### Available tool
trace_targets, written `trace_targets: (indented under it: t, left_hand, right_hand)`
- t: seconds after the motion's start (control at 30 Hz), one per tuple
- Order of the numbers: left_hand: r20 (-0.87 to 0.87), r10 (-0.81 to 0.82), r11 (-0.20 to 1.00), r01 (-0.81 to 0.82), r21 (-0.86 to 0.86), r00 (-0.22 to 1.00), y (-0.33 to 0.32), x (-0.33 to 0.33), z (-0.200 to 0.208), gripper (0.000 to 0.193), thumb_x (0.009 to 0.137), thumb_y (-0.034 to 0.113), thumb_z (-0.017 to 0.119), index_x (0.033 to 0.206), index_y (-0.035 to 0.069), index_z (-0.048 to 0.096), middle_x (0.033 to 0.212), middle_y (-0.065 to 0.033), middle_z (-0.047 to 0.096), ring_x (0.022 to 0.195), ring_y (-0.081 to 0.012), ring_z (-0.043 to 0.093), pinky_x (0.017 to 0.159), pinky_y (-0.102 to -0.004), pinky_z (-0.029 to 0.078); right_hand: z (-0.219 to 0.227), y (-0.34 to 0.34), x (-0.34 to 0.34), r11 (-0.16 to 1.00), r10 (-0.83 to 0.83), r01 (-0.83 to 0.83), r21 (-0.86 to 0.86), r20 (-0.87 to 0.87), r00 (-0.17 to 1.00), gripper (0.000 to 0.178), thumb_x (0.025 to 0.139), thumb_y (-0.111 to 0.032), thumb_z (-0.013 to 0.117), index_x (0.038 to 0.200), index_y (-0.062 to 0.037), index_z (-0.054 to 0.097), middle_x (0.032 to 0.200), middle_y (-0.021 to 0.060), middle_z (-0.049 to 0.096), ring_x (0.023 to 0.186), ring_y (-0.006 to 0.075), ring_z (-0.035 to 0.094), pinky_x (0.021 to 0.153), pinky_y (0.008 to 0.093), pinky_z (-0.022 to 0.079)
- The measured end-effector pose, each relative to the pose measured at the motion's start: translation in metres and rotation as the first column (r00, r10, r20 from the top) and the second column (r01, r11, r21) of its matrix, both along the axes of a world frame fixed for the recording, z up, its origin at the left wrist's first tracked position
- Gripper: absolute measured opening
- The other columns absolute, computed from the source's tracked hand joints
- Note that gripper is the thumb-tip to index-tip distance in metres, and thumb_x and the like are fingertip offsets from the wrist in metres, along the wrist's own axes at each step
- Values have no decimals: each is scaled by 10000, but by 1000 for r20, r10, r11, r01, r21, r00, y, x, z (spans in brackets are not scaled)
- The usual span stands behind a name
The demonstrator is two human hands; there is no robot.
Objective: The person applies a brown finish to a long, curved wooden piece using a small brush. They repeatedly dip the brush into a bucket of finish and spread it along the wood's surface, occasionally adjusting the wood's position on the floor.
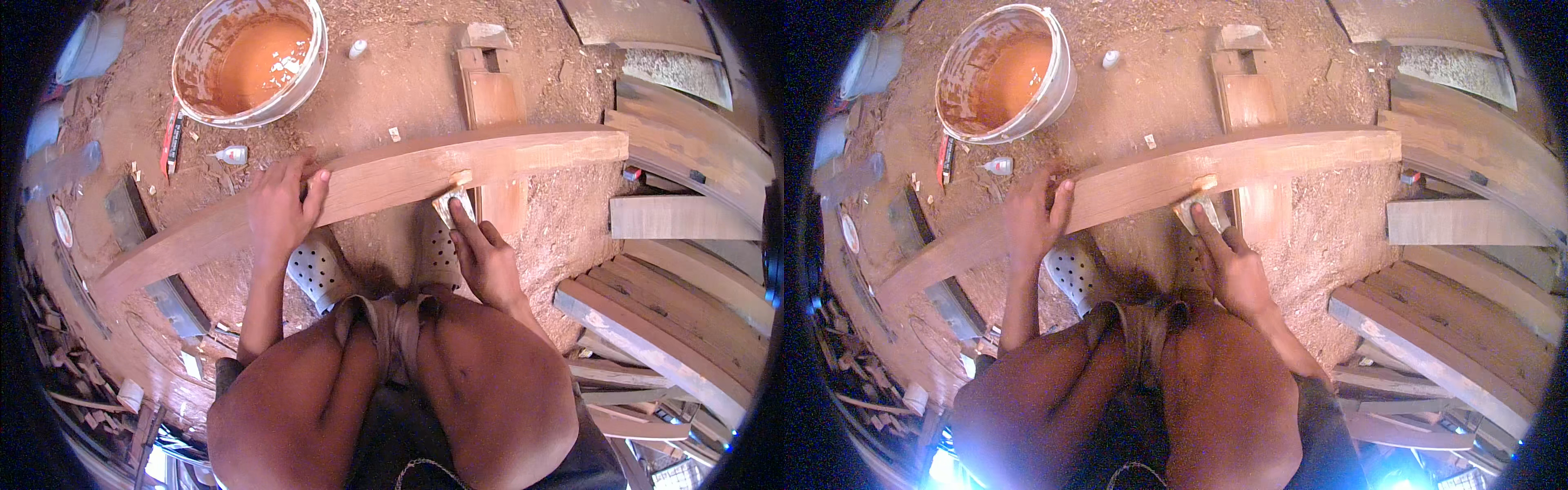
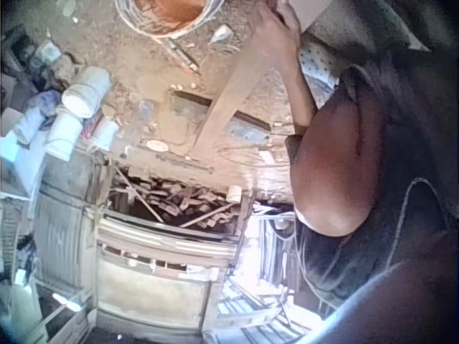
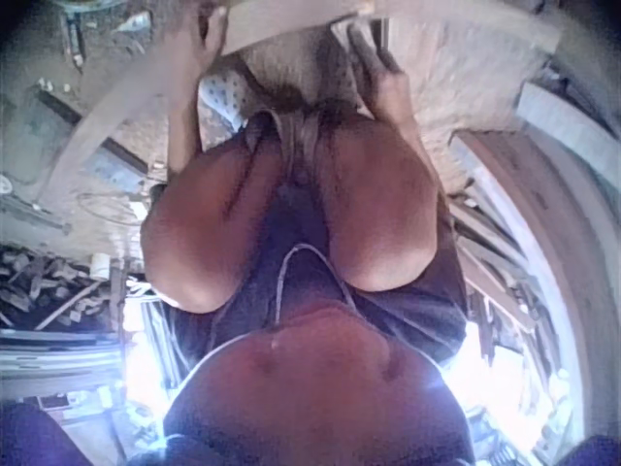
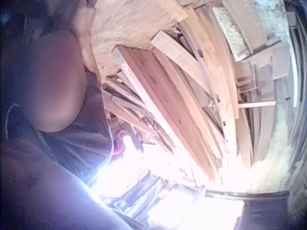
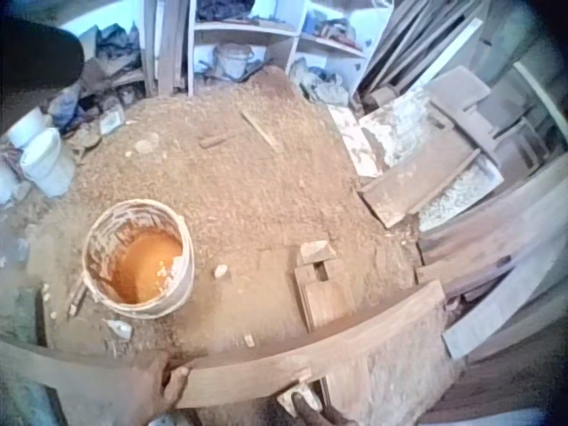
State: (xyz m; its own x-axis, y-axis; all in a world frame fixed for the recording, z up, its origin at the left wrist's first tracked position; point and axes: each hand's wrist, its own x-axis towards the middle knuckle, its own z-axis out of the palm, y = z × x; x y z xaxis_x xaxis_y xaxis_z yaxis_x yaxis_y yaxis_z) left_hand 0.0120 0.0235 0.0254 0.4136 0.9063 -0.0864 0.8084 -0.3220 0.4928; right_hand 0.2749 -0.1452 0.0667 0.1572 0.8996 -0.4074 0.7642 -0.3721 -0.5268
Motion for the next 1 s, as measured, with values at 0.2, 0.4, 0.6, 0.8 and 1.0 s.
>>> trace_targets:
  t: [0.2,0.4,0.6,0.8,1.0]
  left_hand:
    - [13,-20,1000,20,20,1000,-3,1,3,324,937,313,621,1133,58,663,983,-134,708,928,-313,667,834,-432,474]
    - [20,-25,1000,25,7,999,-5,-1,-4,328,941,318,616,1135,58,663,995,-137,708,930,-317,664,836,-432,473]
    - [15,-32,998,31,58,999,-3,0,1,322,938,306,617,1136,57,664,1002,-139,708,943,-317,661,836,-436,471]
    - [34,-35,998,33,62,999,0,0,-4,320,926,307,630,1116,52,669,986,-139,706,927,-316,663,823,-431,471]
    - [-4,7,1000,-7,-12,1000,1,4,3,313,923,308,637,1092,47,672,972,-137,706,907,-320,667,819,-437,470]
  right_hand:
    - [-29,1,-24,992,-60,55,111,44,997,557,939,-106,650,1459,-229,491,780,174,562,635,377,610,573,478,510]
    - [-23,6,-17,984,62,-54,171,-40,997,588,935,-125,659,1477,-240,462,843,175,579,697,383,641,617,457,542]
    - [0,8,-4,934,337,-346,-86,-97,936,598,927,-140,649,1472,-295,458,946,176,622,744,394,681,626,445,590]
    - [39,80,-14,735,678,-665,-135,172,715,666,917,-93,520,1543,-210,326,1169,221,620,703,361,704,581,449,596]
    - [55,99,37,592,791,-667,-453,169,588,562,934,-101,490,1490,-132,411,939,212,674,772,347,721,637,435,601]
